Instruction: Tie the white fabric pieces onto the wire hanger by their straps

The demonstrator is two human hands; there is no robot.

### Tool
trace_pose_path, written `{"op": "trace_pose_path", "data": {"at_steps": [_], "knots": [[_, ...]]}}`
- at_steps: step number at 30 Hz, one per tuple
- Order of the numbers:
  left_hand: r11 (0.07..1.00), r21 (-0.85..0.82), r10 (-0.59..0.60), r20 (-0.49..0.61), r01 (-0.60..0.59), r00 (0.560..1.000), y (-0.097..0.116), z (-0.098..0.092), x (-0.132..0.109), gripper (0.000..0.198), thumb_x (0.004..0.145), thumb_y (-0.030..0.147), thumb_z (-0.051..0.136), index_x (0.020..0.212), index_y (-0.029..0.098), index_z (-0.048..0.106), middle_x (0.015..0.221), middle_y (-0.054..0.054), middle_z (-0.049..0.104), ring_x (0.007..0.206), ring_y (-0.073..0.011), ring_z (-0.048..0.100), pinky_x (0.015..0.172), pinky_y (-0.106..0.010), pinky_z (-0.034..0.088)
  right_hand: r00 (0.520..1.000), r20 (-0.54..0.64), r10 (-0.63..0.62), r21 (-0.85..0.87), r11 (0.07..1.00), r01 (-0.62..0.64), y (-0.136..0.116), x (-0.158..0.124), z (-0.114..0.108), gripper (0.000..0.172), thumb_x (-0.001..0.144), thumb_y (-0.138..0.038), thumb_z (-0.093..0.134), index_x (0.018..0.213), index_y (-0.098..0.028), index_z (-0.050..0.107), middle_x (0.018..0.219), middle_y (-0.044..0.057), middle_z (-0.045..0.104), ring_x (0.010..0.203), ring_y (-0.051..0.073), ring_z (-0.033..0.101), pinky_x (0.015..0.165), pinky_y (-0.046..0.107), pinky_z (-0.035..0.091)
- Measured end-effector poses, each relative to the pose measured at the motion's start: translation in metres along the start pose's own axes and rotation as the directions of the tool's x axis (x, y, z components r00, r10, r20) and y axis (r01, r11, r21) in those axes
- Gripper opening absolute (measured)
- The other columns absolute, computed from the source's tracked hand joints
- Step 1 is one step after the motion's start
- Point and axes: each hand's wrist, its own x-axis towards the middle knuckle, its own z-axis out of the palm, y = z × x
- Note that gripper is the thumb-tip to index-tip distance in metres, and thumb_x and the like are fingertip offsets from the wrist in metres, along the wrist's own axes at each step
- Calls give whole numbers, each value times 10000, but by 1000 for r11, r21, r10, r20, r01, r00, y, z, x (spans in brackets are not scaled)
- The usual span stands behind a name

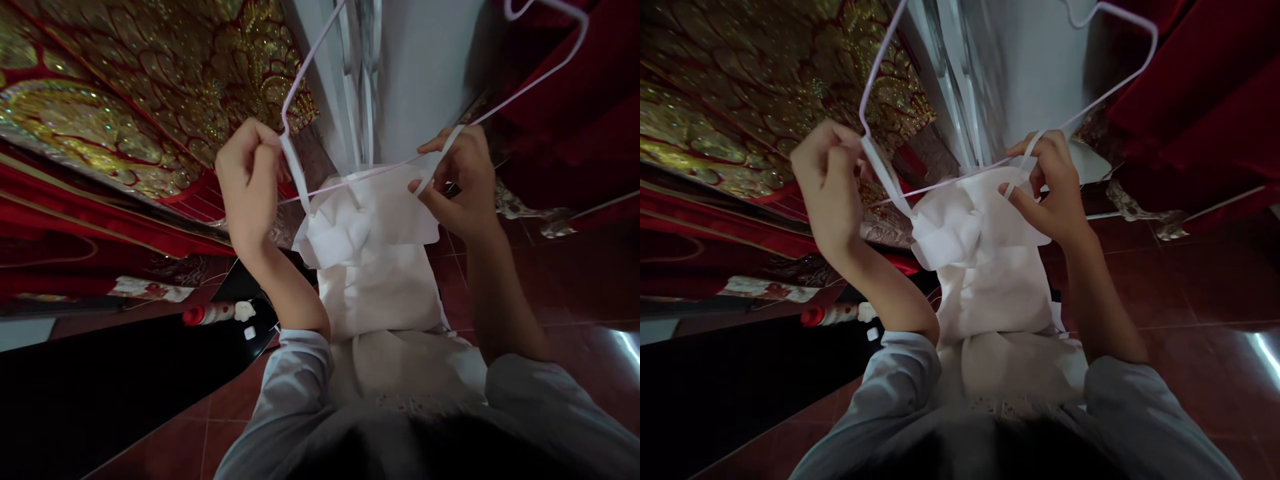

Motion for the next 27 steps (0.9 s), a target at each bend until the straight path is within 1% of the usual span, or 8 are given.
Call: {"op": "trace_pose_path", "data": {"at_steps": [6, 9, 12, 15, 17, 19, 23, 27], "knots": [[883, -461, -255, -313, 89, 915, -42, 19, -16, 255, 1134, 218, 454, 915, 207, 584, 791, -8, 647, 981, -168, 694, 817, -316, 565, 999, 37, 38, 51, 998, -40, 0, -3, 7, 505, 684, -427, 902, 1155, -369, 731, 1218, 59, 644, 830, 187, 585, 642, 343, 521], [818, -572, -260, -266, 65, 928, -55, 37, -35, 214, 1127, 301, 435, 1028, 241, 615, 915, -19, 726, 921, -155, 716, 881, -318, 582, 998, 54, 20, 51, 998, -23, -5, -5, 11, 521, 694, -395, 886, 1192, -385, 732, 1258, 45, 657, 802, 171, 601, 627, 335, 540], [876, -483, -160, -249, 21, 955, -57, 47, -42, 270, 1059, 484, 554, 985, 226, 579, 920, -44, 732, 968, -194, 747, 928, -329, 584, 999, 15, -48, 4, 999, 48, 0, -6, 6, 548, 718, -389, 883, 1244, -405, 730, 1356, 37, 665, 955, 215, 658, 761, 380, 597], [909, -417, -117, -309, -23, 944, -55, 46, -39, 273, 1031, 491, 566, 946, 233, 533, 812, -26, 711, 870, -188, 754, 838, -300, 593, 932, -325, -160, 57, 980, 189, 21, 6, -11, 504, 755, -380, 880, 1246, -364, 766, 1236, 47, 727, 1005, 217, 685, 859, 386, 572], [899, -436, -105, -318, -47, 942, -54, 45, -37, 210, 1022, 423, 553, 942, 231, 527, 785, -25, 712, 814, -184, 750, 788, -295, 595, 780, -600, -176, 162, 928, 335, 38, 21, -25, 308, 766, -350, 874, 1068, -318, 825, 922, 14, 715, 787, 140, 644, 732, 302, 511], [892, -450, -110, -317, -47, 942, -54, 46, -38, 203, 1002, 415, 561, 930, 230, 516, 777, -30, 713, 796, -193, 747, 767, -304, 593, 750, -641, -163, 197, 909, 367, 51, 39, -35, 235, 719, -204, 860, 940, -275, 826, 849, -1, 654, 681, 85, 529, 612, 232, 390], [917, -399, -144, -337, -3, 930, -57, 53, -42, 320, 984, 541, 557, 903, 240, 486, 781, -34, 709, 802, -206, 742, 771, -319, 590, 814, -564, -141, 136, 956, 260, 63, 64, -44, 385, 609, 3, 692, 920, -222, 729, 860, -3, 594, 640, 60, 416, 535, 208, 213], [920, -392, -148, -326, 9, 934, -58, 51, -42, 354, 991, 584, 545, 917, 241, 495, 792, -35, 709, 831, -210, 746, 784, -321, 592, 876, -475, -85, 80, 987, 139, 68, 65, -49, 426, 622, -10, 653, 967, -249, 576, 944, -15, 529, 663, 63, 382, 562, 231, 237]]}}
